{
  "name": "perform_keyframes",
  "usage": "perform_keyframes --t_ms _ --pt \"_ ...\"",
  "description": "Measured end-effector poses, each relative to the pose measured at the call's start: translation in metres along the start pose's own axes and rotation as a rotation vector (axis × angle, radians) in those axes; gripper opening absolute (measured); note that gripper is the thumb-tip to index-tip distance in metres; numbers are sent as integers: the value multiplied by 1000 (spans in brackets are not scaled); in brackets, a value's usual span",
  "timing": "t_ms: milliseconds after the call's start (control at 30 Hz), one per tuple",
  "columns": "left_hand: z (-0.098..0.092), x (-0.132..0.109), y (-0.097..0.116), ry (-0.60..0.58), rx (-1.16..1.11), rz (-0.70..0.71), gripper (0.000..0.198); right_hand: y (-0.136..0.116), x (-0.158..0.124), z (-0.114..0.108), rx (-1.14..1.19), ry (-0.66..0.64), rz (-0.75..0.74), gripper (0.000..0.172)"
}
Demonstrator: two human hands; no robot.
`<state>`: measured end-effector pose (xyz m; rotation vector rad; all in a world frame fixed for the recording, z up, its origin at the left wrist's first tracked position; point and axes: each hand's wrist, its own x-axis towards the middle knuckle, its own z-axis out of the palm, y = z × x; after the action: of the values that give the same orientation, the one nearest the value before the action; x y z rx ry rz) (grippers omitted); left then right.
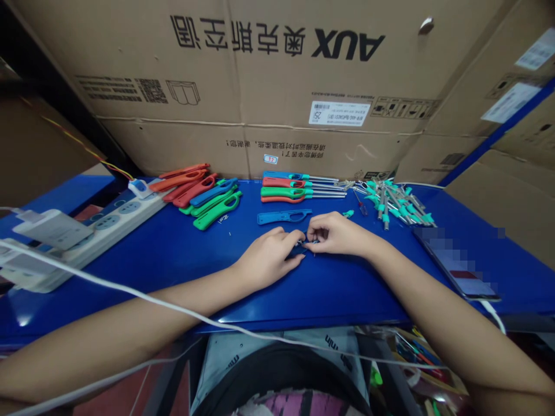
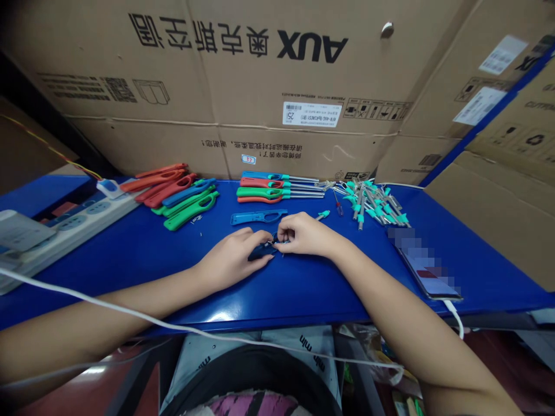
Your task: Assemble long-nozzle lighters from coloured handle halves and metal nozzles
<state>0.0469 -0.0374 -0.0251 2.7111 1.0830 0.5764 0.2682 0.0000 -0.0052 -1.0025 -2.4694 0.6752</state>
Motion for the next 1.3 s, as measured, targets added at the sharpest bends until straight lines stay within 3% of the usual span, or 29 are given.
perform_keyframes --t_ms 367,633,967,1300 --pt "0 0 1 -1 18 2 26 0 -1 -1 -25 -10 -1 5" --pt "0 1 5 14 -9 -21 26 -5 3 -2 19 -43 170 9" --pt "1 2 3 37 -70 -29 25 -6 0 -2 -65 -49 -46 5" --pt "-1 2 5 28 -107 -64 26 -8 2 3 32 -57 53 2"
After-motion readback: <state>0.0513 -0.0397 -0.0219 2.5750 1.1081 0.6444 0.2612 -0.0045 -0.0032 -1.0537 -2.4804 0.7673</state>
